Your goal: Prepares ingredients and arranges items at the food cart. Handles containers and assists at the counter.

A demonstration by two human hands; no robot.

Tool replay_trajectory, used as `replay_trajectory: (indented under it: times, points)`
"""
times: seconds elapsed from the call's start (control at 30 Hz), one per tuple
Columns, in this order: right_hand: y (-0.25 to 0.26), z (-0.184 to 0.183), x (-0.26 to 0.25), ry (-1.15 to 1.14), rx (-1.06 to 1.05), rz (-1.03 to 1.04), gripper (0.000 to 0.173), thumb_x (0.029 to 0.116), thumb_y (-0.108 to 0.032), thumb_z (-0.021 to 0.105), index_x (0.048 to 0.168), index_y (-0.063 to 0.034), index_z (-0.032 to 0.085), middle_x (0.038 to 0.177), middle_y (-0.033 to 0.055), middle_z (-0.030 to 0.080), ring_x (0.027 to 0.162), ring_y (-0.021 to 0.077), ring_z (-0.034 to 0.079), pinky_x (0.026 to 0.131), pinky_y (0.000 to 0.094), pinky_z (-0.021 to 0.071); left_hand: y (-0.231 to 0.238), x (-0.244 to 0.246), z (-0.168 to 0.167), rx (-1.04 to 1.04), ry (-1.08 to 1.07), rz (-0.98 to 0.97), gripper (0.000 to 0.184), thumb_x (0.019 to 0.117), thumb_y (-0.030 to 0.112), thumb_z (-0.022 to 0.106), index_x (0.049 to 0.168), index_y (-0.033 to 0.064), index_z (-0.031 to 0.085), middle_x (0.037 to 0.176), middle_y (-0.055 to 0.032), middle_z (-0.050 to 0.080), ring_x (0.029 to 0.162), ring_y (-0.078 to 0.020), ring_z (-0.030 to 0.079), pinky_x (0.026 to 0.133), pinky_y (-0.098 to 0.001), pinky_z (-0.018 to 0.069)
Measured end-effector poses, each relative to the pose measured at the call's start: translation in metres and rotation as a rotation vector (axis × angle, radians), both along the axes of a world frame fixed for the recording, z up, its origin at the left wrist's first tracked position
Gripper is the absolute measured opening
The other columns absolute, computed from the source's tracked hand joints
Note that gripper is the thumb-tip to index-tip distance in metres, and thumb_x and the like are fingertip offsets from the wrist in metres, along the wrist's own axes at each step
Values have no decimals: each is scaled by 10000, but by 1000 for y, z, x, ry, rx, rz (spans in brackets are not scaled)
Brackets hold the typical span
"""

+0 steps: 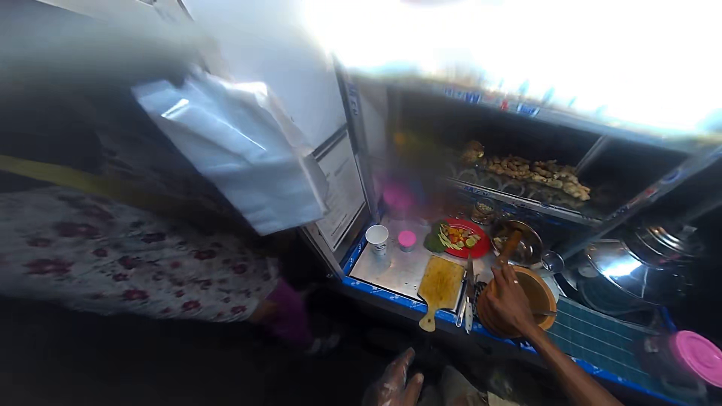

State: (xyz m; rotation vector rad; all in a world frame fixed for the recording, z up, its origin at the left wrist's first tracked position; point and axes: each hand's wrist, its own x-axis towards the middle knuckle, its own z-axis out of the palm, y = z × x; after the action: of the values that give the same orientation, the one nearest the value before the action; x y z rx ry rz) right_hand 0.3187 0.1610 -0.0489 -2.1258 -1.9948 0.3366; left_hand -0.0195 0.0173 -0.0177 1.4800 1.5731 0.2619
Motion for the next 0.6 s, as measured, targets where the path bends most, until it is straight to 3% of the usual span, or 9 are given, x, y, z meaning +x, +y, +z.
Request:
replay_trajectory:
  times: [0.47, 0.6]
  points:
    - [1, 2, -4, -6, -7, -4, 646, 976, -423, 491, 1544, -116, 457, 1696, 142, 222, 1572, 308, 192, 1240, 479, 269, 0, -3, 3, 0, 4, -9, 529, 1027, 448, 529, 1507, 226, 526, 1498, -4, 566, 1347, -189, 566, 1149, -461, 428]
    - [3, 7, -5, -98, -49, -12, 657, 959, -450, 500, 1538, -140, 470, 1687, 127, 257, 1566, 318, 212, 1236, 579, 205, 0, -4, 1, 7, 2, -3, 529, 1024, 450, 536, 1503, 228, 532, 1495, -9, 569, 1349, -190, 563, 1153, -469, 419]
